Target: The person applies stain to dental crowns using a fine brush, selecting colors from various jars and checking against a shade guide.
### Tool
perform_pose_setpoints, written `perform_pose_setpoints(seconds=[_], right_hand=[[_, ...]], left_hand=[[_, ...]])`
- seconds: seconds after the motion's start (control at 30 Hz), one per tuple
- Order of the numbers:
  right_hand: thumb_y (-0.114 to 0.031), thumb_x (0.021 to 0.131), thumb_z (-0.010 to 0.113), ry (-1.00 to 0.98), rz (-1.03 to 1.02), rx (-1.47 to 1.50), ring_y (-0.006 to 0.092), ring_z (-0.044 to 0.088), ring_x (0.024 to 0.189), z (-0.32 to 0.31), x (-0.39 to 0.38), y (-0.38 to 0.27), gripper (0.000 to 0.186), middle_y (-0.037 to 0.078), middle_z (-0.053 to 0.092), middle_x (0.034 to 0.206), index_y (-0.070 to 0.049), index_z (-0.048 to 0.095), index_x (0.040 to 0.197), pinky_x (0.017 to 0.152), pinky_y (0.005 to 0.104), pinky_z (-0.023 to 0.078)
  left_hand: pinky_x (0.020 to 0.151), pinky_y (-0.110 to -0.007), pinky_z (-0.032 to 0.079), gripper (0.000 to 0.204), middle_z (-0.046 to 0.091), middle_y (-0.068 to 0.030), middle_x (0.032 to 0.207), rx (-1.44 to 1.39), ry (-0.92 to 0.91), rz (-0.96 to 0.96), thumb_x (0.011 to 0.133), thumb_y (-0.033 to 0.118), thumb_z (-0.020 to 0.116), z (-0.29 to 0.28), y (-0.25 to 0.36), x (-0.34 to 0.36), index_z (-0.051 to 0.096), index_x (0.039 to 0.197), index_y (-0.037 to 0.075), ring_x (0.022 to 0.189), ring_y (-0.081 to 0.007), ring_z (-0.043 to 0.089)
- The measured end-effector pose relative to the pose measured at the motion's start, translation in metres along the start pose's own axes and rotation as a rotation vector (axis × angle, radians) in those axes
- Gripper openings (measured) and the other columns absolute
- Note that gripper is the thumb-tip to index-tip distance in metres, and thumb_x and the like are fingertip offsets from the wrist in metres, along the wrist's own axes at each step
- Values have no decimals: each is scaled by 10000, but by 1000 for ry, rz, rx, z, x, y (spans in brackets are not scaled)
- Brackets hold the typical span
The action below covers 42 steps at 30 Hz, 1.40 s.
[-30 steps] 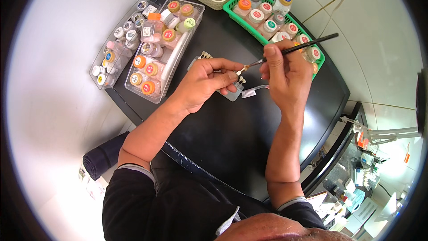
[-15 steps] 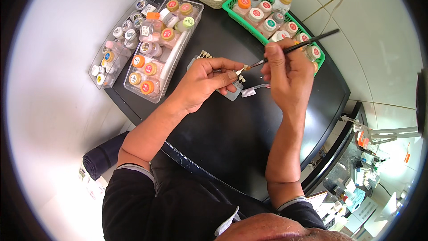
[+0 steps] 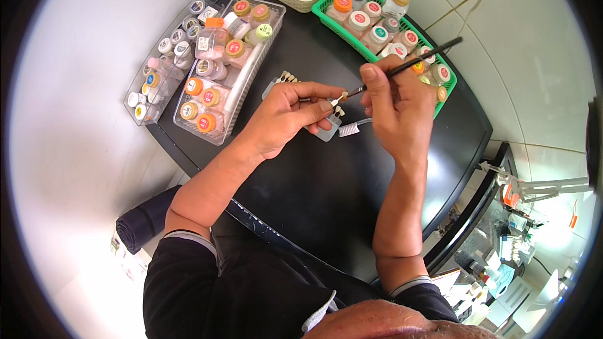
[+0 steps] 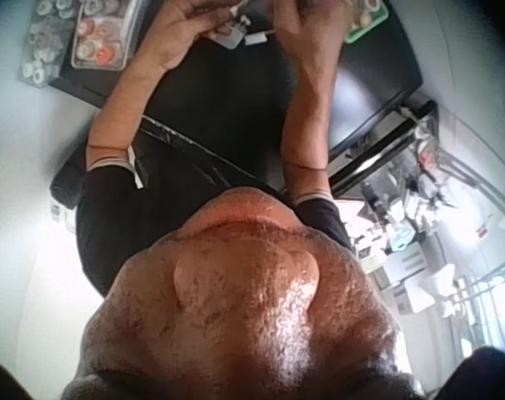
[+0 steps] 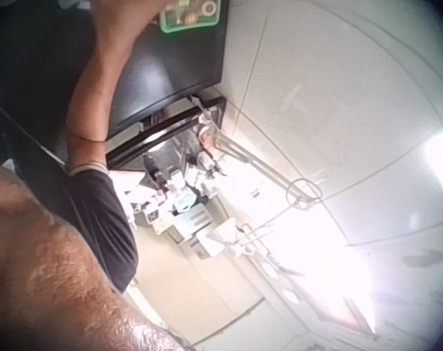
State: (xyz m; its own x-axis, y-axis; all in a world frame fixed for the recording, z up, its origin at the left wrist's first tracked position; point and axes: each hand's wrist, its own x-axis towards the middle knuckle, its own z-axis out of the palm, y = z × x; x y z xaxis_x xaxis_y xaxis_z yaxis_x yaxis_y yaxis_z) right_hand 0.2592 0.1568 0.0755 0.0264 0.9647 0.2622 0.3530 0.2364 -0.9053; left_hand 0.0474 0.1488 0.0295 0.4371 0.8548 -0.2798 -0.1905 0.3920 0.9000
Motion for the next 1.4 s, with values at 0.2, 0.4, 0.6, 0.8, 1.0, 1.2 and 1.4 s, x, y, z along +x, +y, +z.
perform_pose_setpoints(seconds=[0.2,0.4,0.6,0.8,1.0,1.2,1.4], right_hand=[[-214,1080,767,73,33,99,73,600,576,-1,-1,-4,256,23,655,636,2,748,942,531,279,446],[-199,1083,758,87,20,115,86,601,571,-3,-1,-7,259,31,656,634,9,735,930,532,288,445],[-229,1090,754,96,5,38,85,608,570,-1,1,5,284,31,659,627,12,735,941,529,286,447],[-236,1093,753,80,27,-64,83,636,581,-1,2,5,285,32,662,627,11,747,950,536,275,463],[-164,1074,760,-59,47,110,76,630,588,1,0,4,222,37,667,641,19,746,950,537,270,463],[-204,1082,760,22,60,53,87,598,568,-8,2,3,274,39,662,633,19,745,923,532,296,448],[-228,1081,762,-35,37,20,96,558,536,1,2,6,310,32,619,594,18,731,896,515,308,413]], left_hand=[[738,-242,560,299,792,-46,1125,14,-9,0,1085,114,717,-1,0,-1,771,1355,0,874,-97,729],[716,-205,498,339,792,-9,1136,11,11,-15,1069,102,724,1,1,-1,756,1393,7,841,-45,678],[730,-198,483,344,787,7,1143,19,-15,-10,1074,123,715,3,1,-2,757,1400,22,840,-31,642],[739,-195,474,337,779,20,1155,60,-2,6,1085,143,711,2,2,-1,759,1399,29,848,-26,630],[737,-203,476,325,775,27,1155,37,-1,17,1091,145,718,1,-4,1,758,1393,33,856,-32,636],[744,-215,489,340,768,16,1130,36,20,-14,1087,144,727,1,-2,1,745,1400,14,858,-43,650],[736,-219,492,348,768,7,1115,38,15,-18,1070,167,766,0,-1,2,750,1373,-3,859,-50,661]])
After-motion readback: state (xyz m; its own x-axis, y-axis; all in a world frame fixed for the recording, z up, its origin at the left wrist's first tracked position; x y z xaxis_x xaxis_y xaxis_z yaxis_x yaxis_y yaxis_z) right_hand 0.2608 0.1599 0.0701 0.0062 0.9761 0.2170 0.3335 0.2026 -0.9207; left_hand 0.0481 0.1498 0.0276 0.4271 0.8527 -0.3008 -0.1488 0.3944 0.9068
